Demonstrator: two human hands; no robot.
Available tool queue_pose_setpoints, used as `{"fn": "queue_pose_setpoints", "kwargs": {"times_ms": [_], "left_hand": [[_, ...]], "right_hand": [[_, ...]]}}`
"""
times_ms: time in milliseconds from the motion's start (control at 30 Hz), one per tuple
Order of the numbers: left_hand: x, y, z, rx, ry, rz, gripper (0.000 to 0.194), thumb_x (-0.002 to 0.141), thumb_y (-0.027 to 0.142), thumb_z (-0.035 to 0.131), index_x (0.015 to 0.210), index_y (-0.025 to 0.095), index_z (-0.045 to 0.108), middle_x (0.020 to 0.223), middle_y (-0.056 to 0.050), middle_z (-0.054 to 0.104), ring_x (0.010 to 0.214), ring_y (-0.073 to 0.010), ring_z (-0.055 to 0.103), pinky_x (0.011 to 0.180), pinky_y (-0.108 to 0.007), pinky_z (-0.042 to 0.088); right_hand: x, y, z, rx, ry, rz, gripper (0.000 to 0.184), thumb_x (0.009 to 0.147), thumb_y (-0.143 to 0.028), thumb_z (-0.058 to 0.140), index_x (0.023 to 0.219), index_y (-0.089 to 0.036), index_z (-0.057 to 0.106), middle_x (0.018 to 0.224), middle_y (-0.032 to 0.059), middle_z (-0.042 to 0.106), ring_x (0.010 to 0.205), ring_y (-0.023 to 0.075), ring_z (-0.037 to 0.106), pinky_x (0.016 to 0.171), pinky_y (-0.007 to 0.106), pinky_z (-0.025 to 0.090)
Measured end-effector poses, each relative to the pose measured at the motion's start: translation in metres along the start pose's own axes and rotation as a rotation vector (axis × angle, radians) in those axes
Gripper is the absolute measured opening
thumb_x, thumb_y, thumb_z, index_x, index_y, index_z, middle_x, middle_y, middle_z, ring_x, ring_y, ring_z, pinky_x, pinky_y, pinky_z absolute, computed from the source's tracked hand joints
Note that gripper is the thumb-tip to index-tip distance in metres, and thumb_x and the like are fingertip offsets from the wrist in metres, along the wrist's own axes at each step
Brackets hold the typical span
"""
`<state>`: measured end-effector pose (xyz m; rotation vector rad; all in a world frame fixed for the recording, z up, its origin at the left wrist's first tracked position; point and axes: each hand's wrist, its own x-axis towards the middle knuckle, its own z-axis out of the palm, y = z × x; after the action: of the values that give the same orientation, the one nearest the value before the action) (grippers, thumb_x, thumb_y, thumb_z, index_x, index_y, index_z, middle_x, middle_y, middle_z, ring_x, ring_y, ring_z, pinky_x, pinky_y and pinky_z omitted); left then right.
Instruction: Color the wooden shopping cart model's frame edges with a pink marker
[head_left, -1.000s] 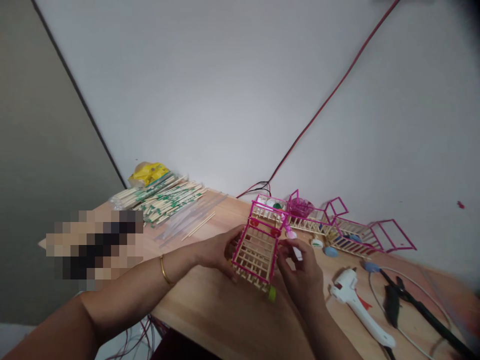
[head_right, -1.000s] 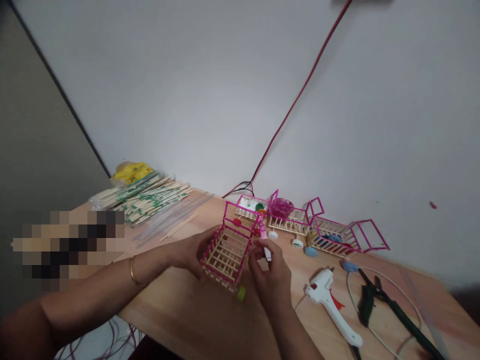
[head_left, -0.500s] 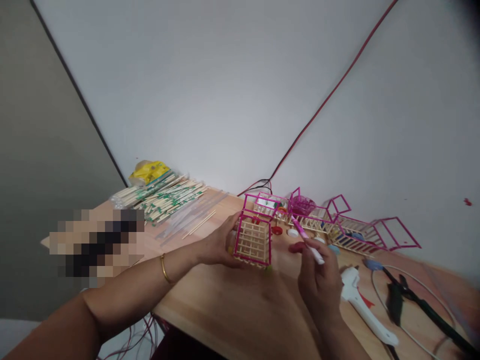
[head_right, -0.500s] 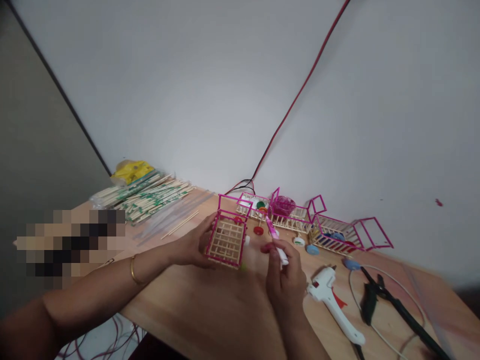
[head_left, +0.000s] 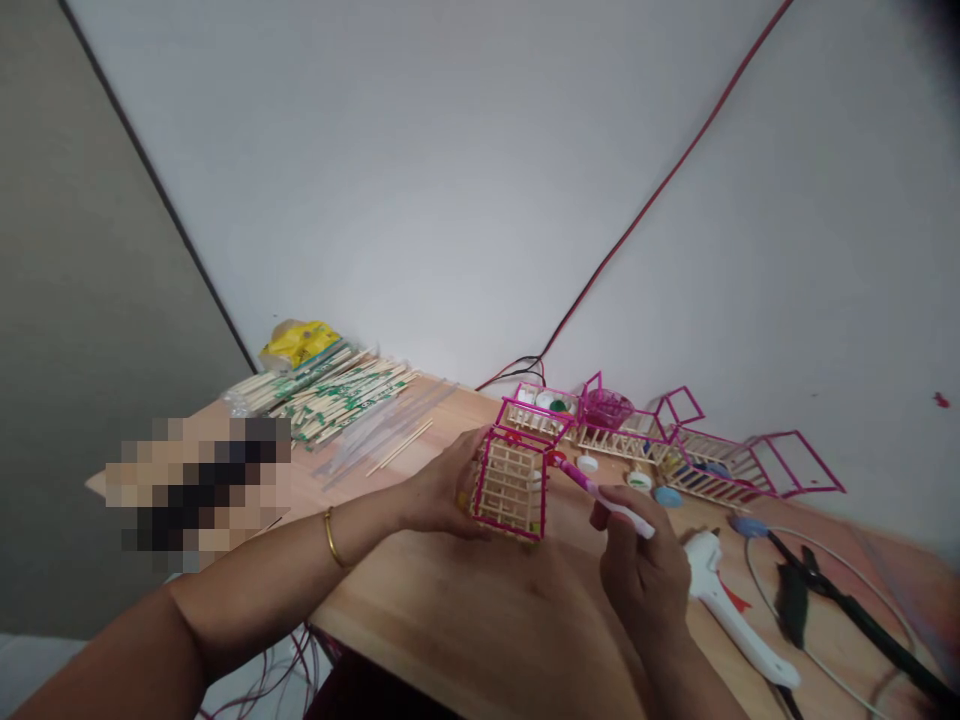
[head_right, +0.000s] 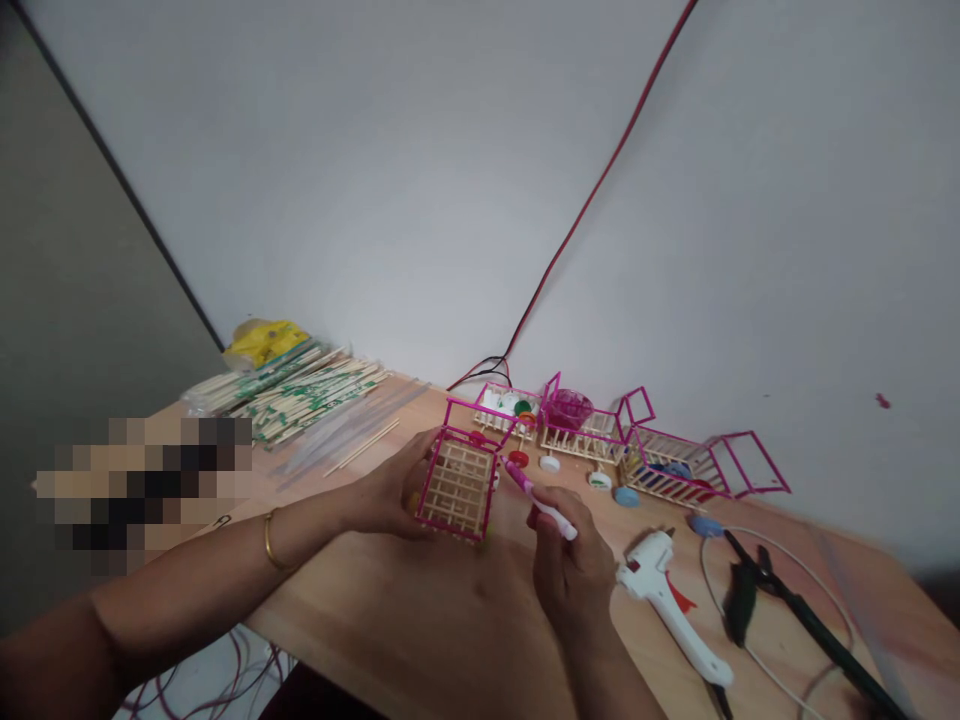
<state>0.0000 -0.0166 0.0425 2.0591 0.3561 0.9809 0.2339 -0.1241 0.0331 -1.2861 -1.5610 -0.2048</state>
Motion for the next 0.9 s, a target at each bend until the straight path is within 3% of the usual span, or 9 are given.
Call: {"fn": "queue_pose_setpoints", "kwargs": {"times_ms": [333,600,767,900], "left_hand": [[0.000,0.005,0.000,0.022,-0.012,0.017,0.097,0.058,0.036,0.087,0.141,0.023,0.037,0.139,-0.013,0.051,0.130,-0.0351,0.051,0.109,-0.055,0.045],[-0.001,0.003,-0.001,-0.031,-0.047,-0.035,0.100,0.056,0.034,0.087,0.142,0.022,0.037,0.142,-0.014,0.050,0.132,-0.0358,0.049,0.111,-0.056,0.043],[0.003,0.009,-0.001,-0.061,-0.034,0.023,0.096,0.056,0.033,0.086,0.139,0.022,0.040,0.138,-0.013,0.053,0.128,-0.0351,0.053,0.109,-0.052,0.044],[0.007,0.013,0.000,-0.067,-0.044,0.061,0.090,0.057,0.032,0.086,0.137,0.022,0.045,0.135,-0.013,0.056,0.125,-0.0345,0.054,0.108,-0.050,0.045]], "right_hand": [[0.002,0.002,0.002,0.001,-0.082,0.034,0.029,0.098,-0.042,0.044,0.102,-0.022,0.065,0.075,0.0013,0.067,0.061,0.0137,0.063,0.059,0.026,0.049],[0.001,0.004,-0.002,-0.088,-0.004,0.178,0.034,0.098,-0.048,0.043,0.102,-0.021,0.064,0.074,0.0009,0.066,0.062,0.0142,0.063,0.060,0.026,0.046],[0.000,0.001,-0.001,-0.075,-0.028,0.135,0.038,0.097,-0.052,0.041,0.099,-0.021,0.065,0.074,0.0014,0.067,0.061,0.0143,0.063,0.060,0.026,0.046],[0.000,0.001,0.000,-0.080,-0.041,0.198,0.042,0.097,-0.055,0.040,0.099,-0.021,0.065,0.073,0.0014,0.067,0.057,0.0133,0.061,0.056,0.025,0.045]]}}
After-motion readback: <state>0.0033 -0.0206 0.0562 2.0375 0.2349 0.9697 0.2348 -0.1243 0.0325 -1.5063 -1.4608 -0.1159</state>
